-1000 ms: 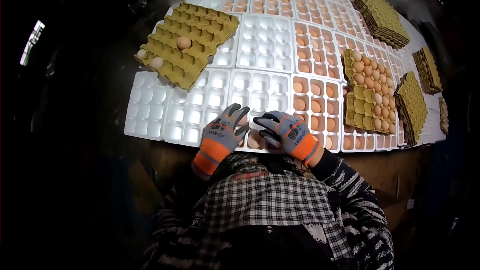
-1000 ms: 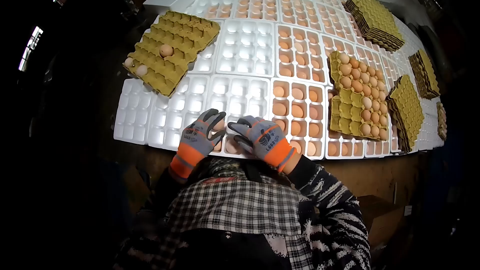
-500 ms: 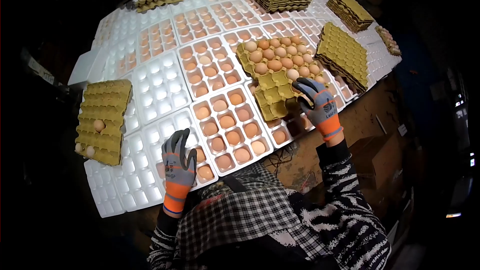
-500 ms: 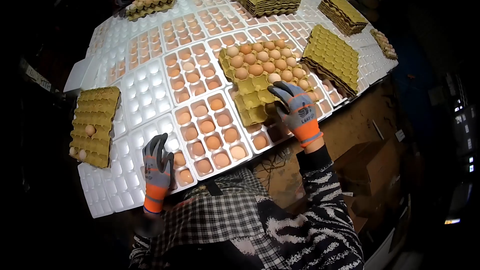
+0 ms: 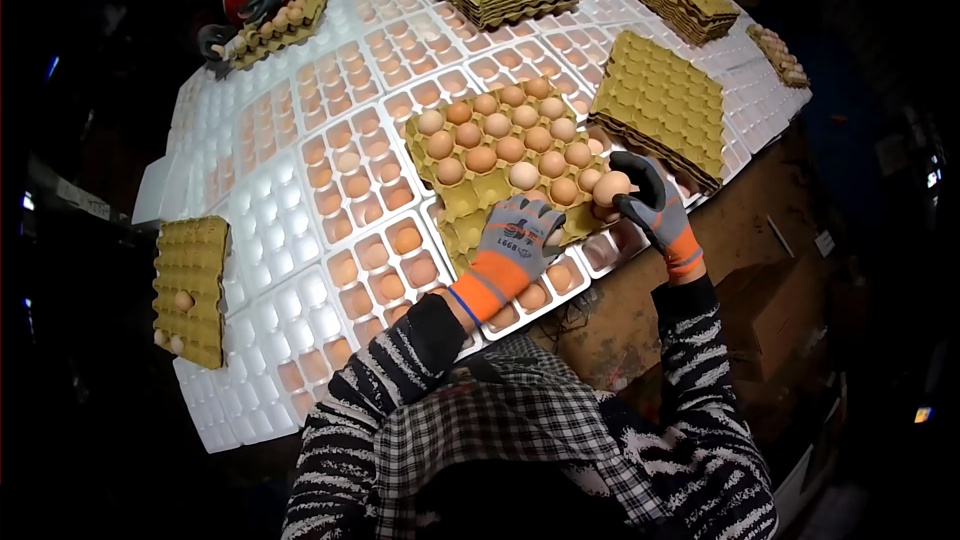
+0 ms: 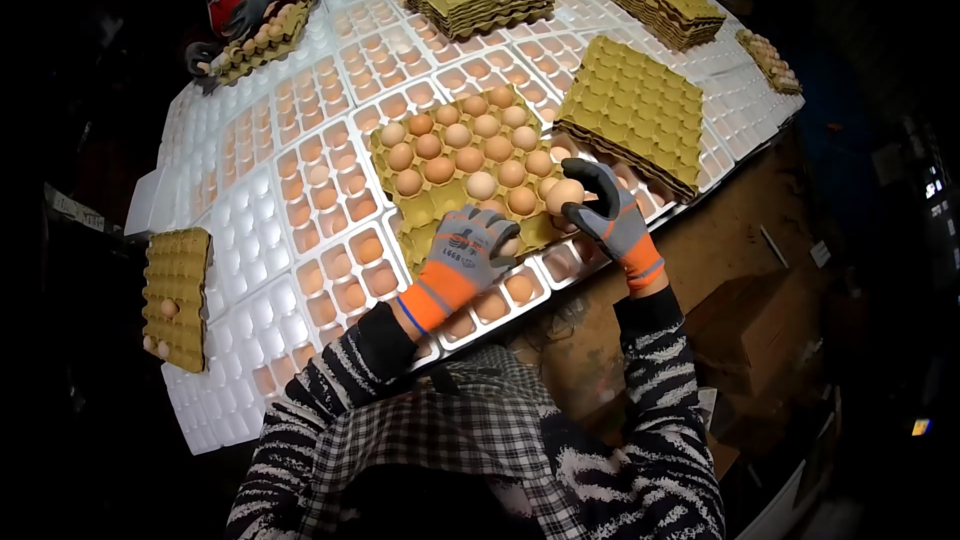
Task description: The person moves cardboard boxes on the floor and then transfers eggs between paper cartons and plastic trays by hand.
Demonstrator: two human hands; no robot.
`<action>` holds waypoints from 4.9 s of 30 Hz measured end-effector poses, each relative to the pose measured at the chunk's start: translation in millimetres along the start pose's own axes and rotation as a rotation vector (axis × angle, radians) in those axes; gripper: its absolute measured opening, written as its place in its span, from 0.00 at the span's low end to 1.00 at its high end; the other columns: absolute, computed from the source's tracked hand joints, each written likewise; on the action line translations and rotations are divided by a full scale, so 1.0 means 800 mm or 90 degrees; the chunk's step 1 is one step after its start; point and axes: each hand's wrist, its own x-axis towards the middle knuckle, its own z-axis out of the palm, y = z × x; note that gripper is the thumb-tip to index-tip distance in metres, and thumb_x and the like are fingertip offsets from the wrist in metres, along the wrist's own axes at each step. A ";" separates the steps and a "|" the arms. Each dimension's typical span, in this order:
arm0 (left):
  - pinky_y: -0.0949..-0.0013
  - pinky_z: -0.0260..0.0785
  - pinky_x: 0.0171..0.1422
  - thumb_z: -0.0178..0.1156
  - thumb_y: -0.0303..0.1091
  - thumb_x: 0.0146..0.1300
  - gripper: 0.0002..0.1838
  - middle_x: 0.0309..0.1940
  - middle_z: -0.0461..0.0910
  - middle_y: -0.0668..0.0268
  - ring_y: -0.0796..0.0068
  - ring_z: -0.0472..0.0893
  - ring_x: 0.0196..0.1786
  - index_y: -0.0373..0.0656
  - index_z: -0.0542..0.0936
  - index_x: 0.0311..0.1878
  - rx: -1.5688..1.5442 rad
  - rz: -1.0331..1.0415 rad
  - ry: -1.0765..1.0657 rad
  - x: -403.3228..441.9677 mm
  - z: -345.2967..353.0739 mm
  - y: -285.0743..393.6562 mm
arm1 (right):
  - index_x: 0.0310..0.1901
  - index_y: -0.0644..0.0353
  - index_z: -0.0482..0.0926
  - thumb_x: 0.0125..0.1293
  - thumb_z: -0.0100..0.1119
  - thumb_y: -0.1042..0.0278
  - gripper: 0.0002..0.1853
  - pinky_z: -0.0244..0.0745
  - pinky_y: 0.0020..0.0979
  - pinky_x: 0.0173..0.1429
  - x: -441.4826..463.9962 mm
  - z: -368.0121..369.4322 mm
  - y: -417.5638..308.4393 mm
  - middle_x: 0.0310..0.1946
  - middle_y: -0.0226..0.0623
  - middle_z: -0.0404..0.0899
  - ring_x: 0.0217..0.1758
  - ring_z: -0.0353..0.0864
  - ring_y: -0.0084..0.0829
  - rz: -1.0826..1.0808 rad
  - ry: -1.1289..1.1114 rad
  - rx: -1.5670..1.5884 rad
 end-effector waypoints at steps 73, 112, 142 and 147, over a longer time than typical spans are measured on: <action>0.59 0.72 0.60 0.58 0.28 0.66 0.26 0.58 0.75 0.58 0.60 0.79 0.51 0.48 0.75 0.68 -0.086 -0.407 0.239 -0.349 -0.144 -0.231 | 0.58 0.49 0.80 0.65 0.64 0.66 0.19 0.77 0.39 0.59 0.047 0.390 -0.057 0.57 0.38 0.79 0.57 0.79 0.43 -0.279 -0.283 -0.328; 0.58 0.73 0.66 0.73 0.47 0.52 0.30 0.71 0.68 0.64 0.59 0.75 0.66 0.59 0.82 0.61 0.060 -0.413 0.020 0.064 -0.103 -0.236 | 0.53 0.43 0.84 0.62 0.64 0.53 0.18 0.80 0.42 0.55 0.286 0.214 -0.011 0.60 0.39 0.78 0.58 0.83 0.42 -0.105 -0.371 -0.985; 0.56 0.71 0.66 0.62 0.39 0.63 0.27 0.63 0.73 0.59 0.55 0.76 0.64 0.59 0.74 0.68 0.004 -0.581 0.238 -0.341 -0.201 -0.346 | 0.59 0.41 0.78 0.66 0.61 0.56 0.20 0.80 0.40 0.51 0.133 0.588 -0.026 0.52 0.38 0.79 0.49 0.84 0.42 -0.323 -0.638 -0.601; 0.53 0.72 0.64 0.60 0.38 0.65 0.31 0.64 0.70 0.54 0.49 0.77 0.60 0.57 0.69 0.72 0.028 -0.566 0.274 -0.301 -0.210 -0.339 | 0.58 0.45 0.81 0.69 0.60 0.56 0.17 0.78 0.41 0.55 0.180 0.586 0.002 0.51 0.39 0.80 0.52 0.82 0.42 -0.385 -0.443 -0.554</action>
